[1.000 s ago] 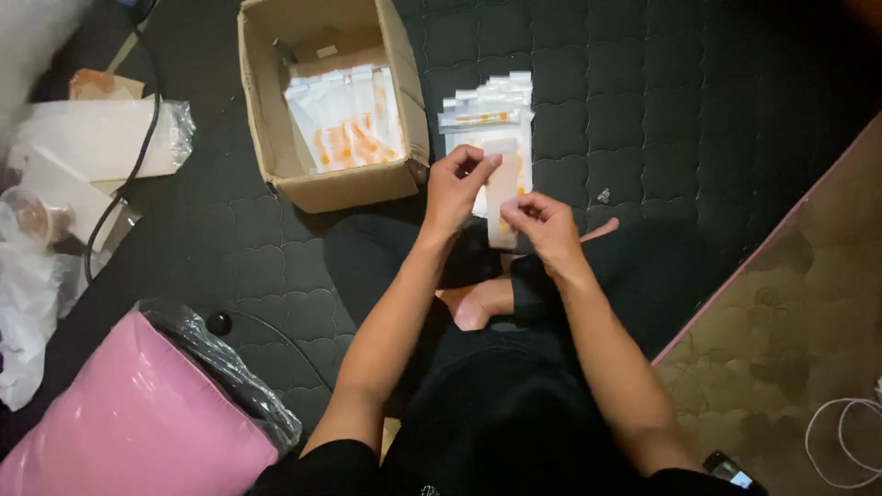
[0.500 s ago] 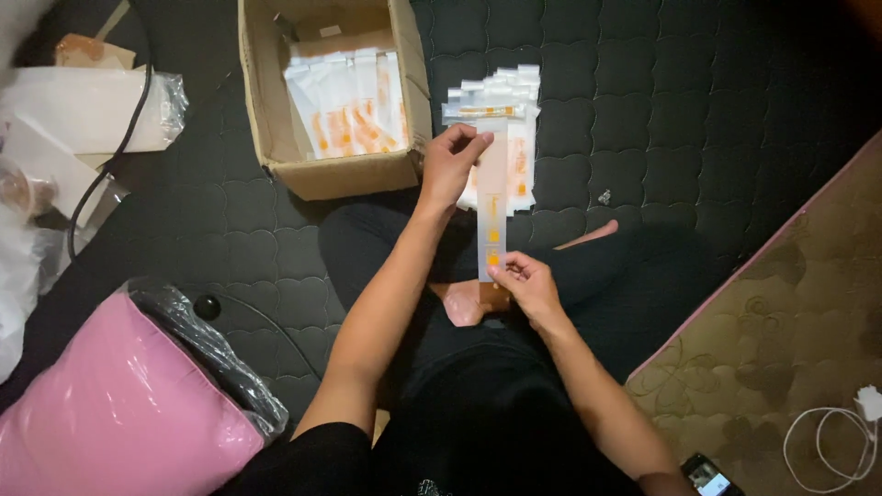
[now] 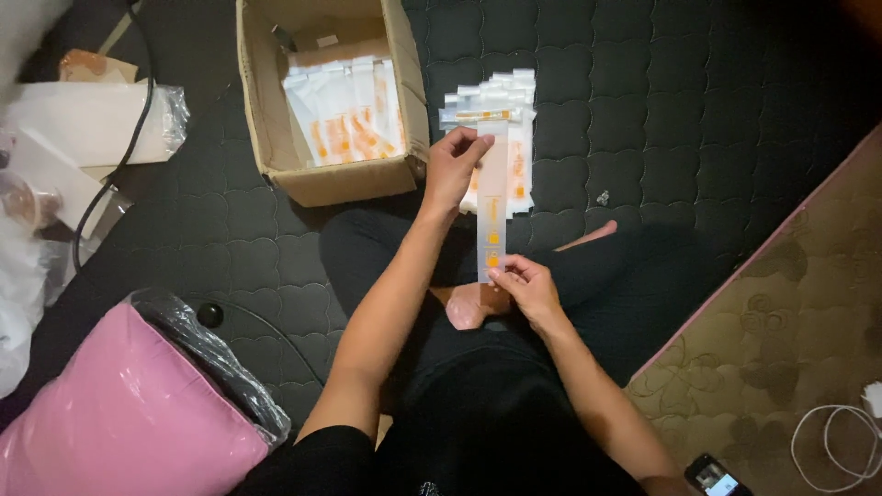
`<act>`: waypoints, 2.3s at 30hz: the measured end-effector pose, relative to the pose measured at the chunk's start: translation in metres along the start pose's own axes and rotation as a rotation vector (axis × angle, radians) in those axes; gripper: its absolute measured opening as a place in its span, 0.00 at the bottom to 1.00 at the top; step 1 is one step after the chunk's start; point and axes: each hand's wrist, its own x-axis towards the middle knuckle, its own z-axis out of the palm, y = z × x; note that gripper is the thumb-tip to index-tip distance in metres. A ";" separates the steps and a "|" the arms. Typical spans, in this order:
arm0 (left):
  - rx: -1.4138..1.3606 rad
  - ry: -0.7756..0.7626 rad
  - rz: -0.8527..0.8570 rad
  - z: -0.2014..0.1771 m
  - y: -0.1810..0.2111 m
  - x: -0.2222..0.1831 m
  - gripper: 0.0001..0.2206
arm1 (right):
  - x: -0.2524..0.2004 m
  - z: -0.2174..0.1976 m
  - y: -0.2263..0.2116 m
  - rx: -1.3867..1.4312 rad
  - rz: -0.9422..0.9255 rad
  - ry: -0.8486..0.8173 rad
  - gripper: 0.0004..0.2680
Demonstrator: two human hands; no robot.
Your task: Organizing and stacking strips of plastic packets from a cardboard box onto the floor mat.
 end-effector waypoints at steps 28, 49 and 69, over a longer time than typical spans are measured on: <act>1.034 -0.659 -0.367 -0.042 -0.167 -0.034 0.12 | 0.010 0.002 -0.098 -0.148 -0.789 -0.202 0.04; 0.306 -0.276 0.262 -0.010 0.038 -0.021 0.06 | -0.005 0.031 -0.126 -0.143 -0.528 -0.008 0.10; 0.344 -0.271 0.235 -0.003 0.037 0.020 0.06 | -0.037 0.015 -0.073 -0.221 -0.354 -0.019 0.07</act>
